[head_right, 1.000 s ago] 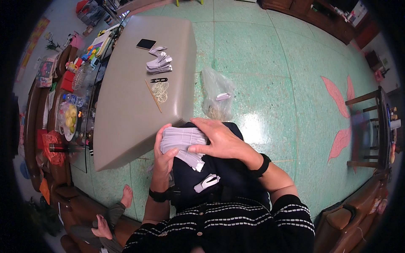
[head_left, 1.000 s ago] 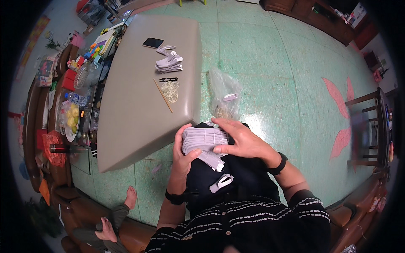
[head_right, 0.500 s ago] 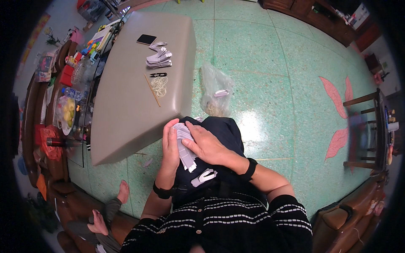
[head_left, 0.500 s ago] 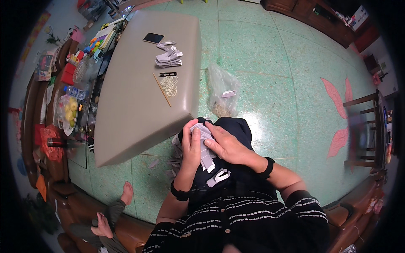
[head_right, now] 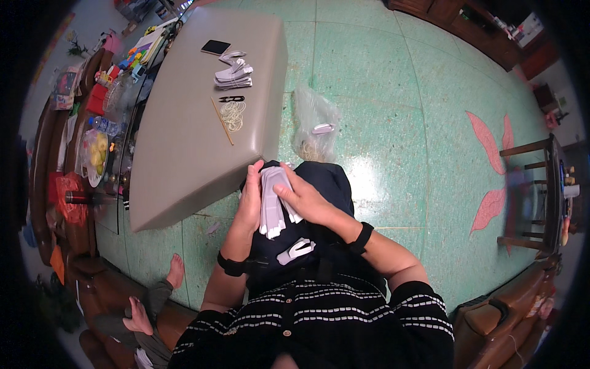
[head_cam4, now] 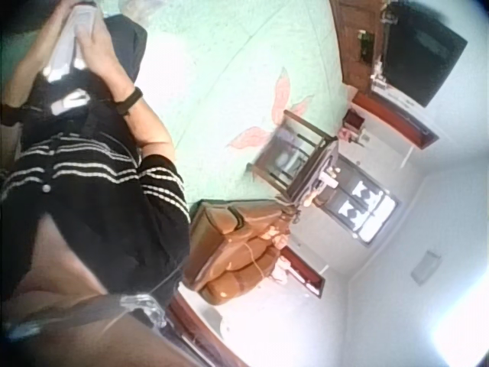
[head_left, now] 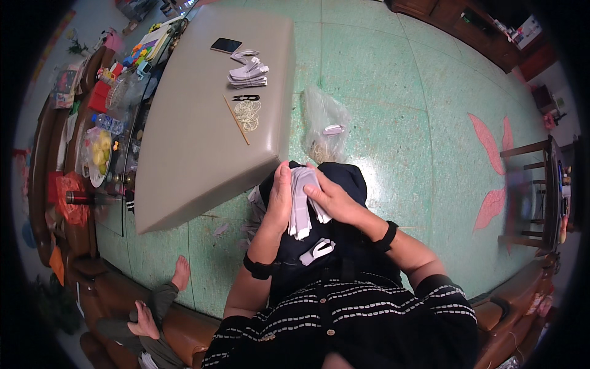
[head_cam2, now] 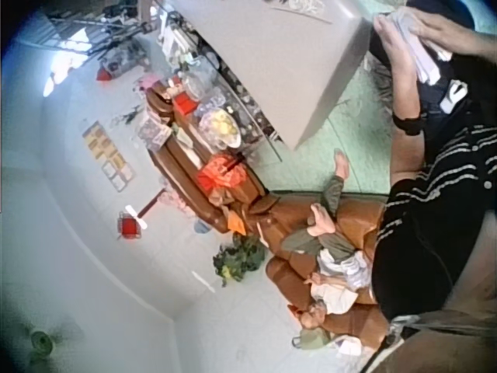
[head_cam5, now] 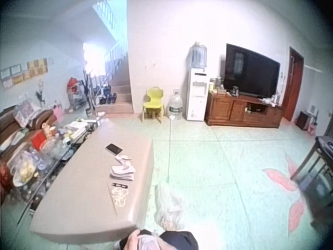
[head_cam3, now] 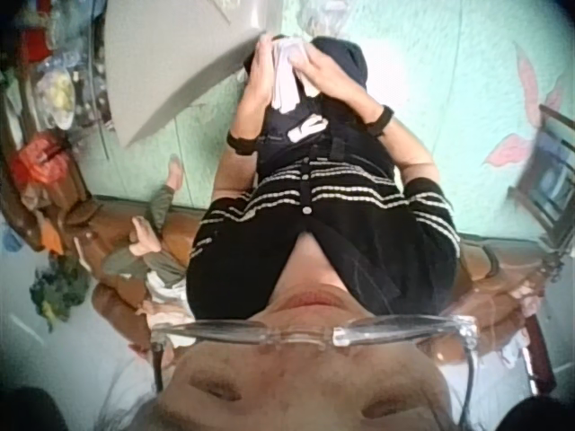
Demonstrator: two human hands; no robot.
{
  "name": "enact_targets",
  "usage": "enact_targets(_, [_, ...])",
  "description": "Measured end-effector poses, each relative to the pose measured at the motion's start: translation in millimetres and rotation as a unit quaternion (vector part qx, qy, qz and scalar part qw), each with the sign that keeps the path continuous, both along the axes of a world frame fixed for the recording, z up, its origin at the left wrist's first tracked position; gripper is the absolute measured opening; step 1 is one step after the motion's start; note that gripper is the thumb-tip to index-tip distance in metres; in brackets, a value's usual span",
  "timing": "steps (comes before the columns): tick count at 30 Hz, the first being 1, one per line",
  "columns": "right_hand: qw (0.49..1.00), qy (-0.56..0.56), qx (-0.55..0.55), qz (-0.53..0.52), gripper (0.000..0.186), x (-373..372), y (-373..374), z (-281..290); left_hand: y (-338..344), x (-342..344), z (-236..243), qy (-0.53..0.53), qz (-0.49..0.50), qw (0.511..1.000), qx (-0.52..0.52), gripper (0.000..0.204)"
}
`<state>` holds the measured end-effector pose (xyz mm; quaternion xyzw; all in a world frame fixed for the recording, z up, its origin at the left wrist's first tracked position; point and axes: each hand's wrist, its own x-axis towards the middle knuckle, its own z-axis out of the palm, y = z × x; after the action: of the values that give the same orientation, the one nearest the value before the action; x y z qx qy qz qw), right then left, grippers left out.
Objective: The person assembles white fabric components by hand and with a wooden stick. They turn the fabric pieces inside out, stack them, and wrap a bundle with a rubber band.
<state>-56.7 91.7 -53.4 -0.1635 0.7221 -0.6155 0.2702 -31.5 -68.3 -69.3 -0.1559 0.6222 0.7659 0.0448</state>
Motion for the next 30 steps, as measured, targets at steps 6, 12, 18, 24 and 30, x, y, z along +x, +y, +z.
enact_targets(6, [0.998, -0.020, -0.051, 0.028, 0.067, -4.1, 5.0, 11.2, 2.0, 6.9, 21.1, 0.054, -0.019, 0.995, -0.078, 0.050])
enact_targets(12, [0.992, 0.070, -0.106, -0.009, 0.056, 13.3, 14.1, 33.8, -2.8, 19.0, 15.6, 0.235, -0.053, 0.961, -0.135, 0.058])
enact_targets(18, [0.965, 0.223, -0.107, -0.084, 0.039, 23.4, 11.5, 27.6, 5.6, 18.7, 26.7, 0.246, -0.046, 0.965, -0.078, 0.064])
enact_targets(24, [0.980, 0.150, -0.091, -0.095, 0.041, 27.6, 7.9, 35.1, 14.1, 22.7, 39.1, 0.208, -0.007, 0.977, -0.055, 0.056])
enact_targets(30, [0.978, 0.195, -0.058, -0.046, 0.040, 23.9, 10.2, 36.8, 1.3, 19.1, 37.6, 0.048, -0.067, 0.979, 0.186, 0.036])
